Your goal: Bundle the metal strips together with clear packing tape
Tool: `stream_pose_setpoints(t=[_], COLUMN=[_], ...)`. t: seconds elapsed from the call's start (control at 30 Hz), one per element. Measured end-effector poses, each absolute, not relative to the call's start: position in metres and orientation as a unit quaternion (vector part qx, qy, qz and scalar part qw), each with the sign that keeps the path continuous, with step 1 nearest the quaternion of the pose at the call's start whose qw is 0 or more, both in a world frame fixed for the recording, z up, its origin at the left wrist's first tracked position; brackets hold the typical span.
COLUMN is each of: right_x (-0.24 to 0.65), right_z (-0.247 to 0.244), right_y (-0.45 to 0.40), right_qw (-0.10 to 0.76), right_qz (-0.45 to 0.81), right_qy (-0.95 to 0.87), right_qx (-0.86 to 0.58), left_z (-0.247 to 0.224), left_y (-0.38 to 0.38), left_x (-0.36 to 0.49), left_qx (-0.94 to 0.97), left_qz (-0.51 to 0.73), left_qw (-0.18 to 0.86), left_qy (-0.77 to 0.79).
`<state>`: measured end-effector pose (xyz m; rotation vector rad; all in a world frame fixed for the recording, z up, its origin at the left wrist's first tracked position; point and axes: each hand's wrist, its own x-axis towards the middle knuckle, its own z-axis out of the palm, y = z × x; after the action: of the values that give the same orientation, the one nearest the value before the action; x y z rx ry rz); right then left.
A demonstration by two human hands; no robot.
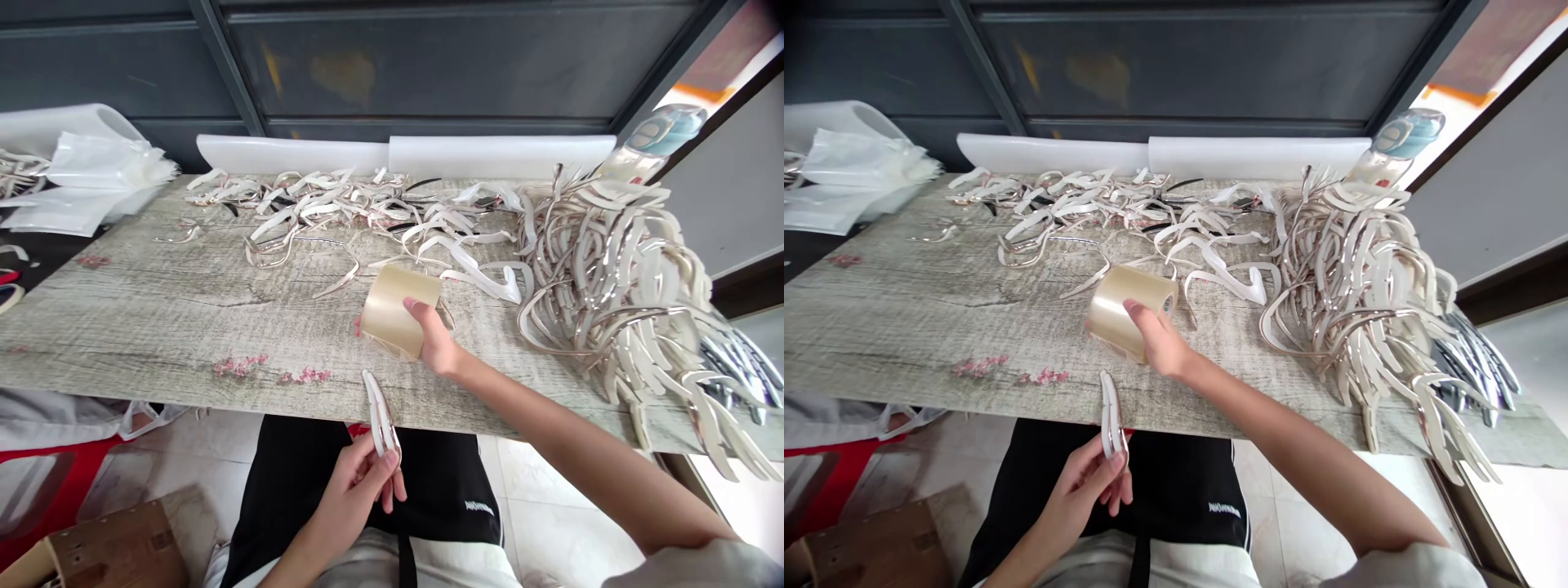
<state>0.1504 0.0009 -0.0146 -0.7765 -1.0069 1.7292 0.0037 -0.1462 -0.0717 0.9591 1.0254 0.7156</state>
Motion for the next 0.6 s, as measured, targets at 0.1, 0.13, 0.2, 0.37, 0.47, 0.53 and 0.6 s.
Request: stream_pose_setpoints(t=[0.1,0.13,0.2,0.37,0.47,0.53,0.6], right_x=[0.149,0.149,0.149,0.161,0.167,0.164,0.156], right_z=[-0.015,-0.015,-0.015,-0.008,-0.005,-0.010,-0.021], right_y=[0.000,0.000,-0.002,-0.012,-0.020,-0.024,-0.027], right_qw=[0.467,0.463,0.457,0.452,0.412,0.348,0.299], right_qz=[0.723,0.726,0.724,0.656,0.617,0.571,0.561], right_qy=[-0.408,-0.408,-0.420,-0.539,-0.626,-0.717,-0.753], right_qx=[-0.304,-0.303,-0.300,-0.271,-0.242,-0.199,-0.172], left_z=[-0.072,-0.071,-0.068,-0.060,-0.058,-0.059,-0.062], left_y=[-0.147,-0.147,-0.145,-0.138,-0.136,-0.136,-0.136], left_x=[0.002,0.002,0.001,0.003,0.007,0.010,0.012], left_qx=[0.437,0.437,0.435,0.411,0.401,0.401,0.390], left_qz=[0.331,0.336,0.348,0.364,0.364,0.363,0.362], left_qw=[0.674,0.663,0.651,0.664,0.675,0.679,0.678], left_qy=[0.496,0.506,0.515,0.508,0.501,0.497,0.508])
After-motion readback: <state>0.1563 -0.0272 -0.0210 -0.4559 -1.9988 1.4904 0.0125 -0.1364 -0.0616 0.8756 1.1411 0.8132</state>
